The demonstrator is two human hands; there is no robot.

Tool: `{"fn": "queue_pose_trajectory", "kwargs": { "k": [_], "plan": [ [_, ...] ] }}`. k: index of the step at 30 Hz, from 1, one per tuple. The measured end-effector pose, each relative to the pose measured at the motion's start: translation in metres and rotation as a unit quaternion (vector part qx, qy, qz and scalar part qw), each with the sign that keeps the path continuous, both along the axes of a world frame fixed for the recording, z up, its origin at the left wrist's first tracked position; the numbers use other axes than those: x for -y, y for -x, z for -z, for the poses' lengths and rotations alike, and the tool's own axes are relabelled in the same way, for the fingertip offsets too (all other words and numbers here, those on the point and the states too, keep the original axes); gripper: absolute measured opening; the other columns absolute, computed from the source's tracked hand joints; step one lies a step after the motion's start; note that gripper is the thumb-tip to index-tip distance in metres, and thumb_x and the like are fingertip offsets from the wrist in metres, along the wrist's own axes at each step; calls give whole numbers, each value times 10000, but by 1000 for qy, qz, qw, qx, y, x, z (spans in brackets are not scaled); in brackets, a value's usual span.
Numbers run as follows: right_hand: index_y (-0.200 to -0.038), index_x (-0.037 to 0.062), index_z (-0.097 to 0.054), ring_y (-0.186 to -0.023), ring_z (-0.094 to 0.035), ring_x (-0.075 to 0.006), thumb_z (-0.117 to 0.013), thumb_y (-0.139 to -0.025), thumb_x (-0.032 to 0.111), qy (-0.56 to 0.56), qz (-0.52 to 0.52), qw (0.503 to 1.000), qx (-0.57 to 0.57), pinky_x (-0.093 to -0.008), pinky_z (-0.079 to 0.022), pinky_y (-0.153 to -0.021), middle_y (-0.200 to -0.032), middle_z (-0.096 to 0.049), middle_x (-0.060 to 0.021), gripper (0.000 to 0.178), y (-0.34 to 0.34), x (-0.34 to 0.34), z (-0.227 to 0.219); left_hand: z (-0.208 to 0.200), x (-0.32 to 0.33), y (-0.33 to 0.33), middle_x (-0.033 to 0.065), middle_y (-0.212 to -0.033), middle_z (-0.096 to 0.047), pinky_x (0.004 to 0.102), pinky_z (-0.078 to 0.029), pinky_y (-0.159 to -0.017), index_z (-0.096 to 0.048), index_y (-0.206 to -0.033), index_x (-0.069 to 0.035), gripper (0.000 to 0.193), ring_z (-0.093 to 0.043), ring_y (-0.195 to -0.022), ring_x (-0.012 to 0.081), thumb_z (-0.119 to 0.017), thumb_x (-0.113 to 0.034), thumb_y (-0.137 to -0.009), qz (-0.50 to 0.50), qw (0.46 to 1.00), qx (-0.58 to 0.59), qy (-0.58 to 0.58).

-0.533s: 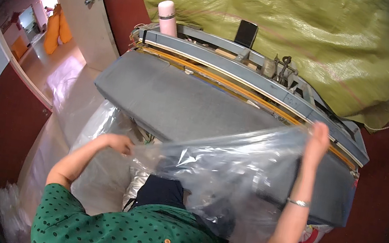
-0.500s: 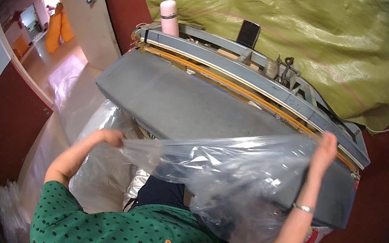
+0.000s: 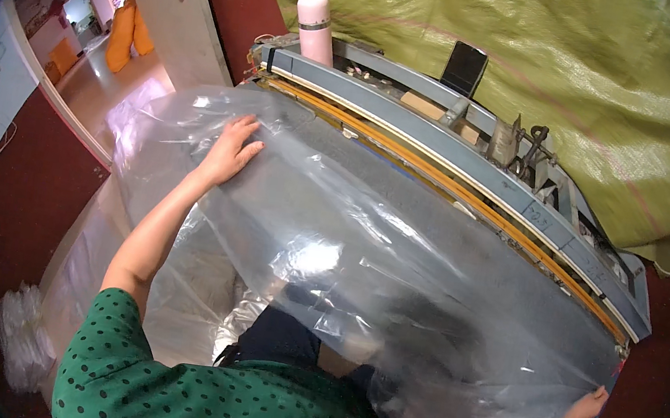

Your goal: The recorder uses a large industrial heat sealer to seal edges of plastic bags.

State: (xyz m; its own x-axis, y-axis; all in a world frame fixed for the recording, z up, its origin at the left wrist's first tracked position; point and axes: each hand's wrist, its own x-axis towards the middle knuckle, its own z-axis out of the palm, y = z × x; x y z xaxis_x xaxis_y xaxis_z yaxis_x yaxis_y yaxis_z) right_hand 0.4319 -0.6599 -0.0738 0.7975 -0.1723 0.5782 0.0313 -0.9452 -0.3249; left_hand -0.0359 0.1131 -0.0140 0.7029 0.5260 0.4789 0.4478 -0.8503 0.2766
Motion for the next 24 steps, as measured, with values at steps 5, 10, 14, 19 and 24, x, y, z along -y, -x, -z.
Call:
{"fn": "queue_pose_trajectory", "kwargs": {
  "k": [5, 10, 14, 19, 24],
  "plan": [
    [-922, 2, -506, -775, -508, -404, -379, -890, 291, 143, -5, 989, -28, -430, -404, -629, -872, -550, -231, 317, -20, 34, 1, 58, -104, 3, 164, -1360, -211, 510, -201, -974, -209, -1308, -18, 748, -172, -1265, 316, -496, -468, -783, -141, 988, -58, 20],
    [-884, 5, -489, -736, -512, -393, -369, -895, 292, 174, 24, 982, -68, -438, -395, -595, -813, -553, -227, 312, -5, -7, -15, 40, -128, 9, 179, -1373, -160, 423, -224, -994, -101, -1327, -14, 807, -189, -1261, 317, -546, -401, -775, -198, 979, 29, 25],
    [-926, -4, -504, -749, -519, -393, -373, -893, 294, 179, 37, 980, -85, -426, -400, -615, -825, -562, -226, 327, -14, 11, -9, 37, -133, 3, 200, -1360, -172, 385, -238, -993, -126, -1319, -14, 780, -247, -1231, 329, -599, -271, -755, -222, 953, 178, -100],
    [-965, -12, -514, -773, -526, -385, -385, -888, 278, 201, 20, 977, -61, -424, -402, -629, -856, -564, -232, 327, -25, 37, -3, 25, -102, 5, 99, -1183, -469, 379, -311, -924, -503, -1108, -94, 383, -384, -1139, 285, -583, -207, -751, -55, 984, -97, -138],
    [-932, -16, -520, -777, -527, -375, -390, -888, 261, 149, 42, 981, -116, -409, -399, -642, -867, -561, -233, 309, -16, -14, -7, 10, -113, 39, 94, -835, -540, 391, -417, -698, -536, -777, -66, 134, -503, -848, 287, -572, -191, -744, -98, 988, -97, -72]
  ]
}}
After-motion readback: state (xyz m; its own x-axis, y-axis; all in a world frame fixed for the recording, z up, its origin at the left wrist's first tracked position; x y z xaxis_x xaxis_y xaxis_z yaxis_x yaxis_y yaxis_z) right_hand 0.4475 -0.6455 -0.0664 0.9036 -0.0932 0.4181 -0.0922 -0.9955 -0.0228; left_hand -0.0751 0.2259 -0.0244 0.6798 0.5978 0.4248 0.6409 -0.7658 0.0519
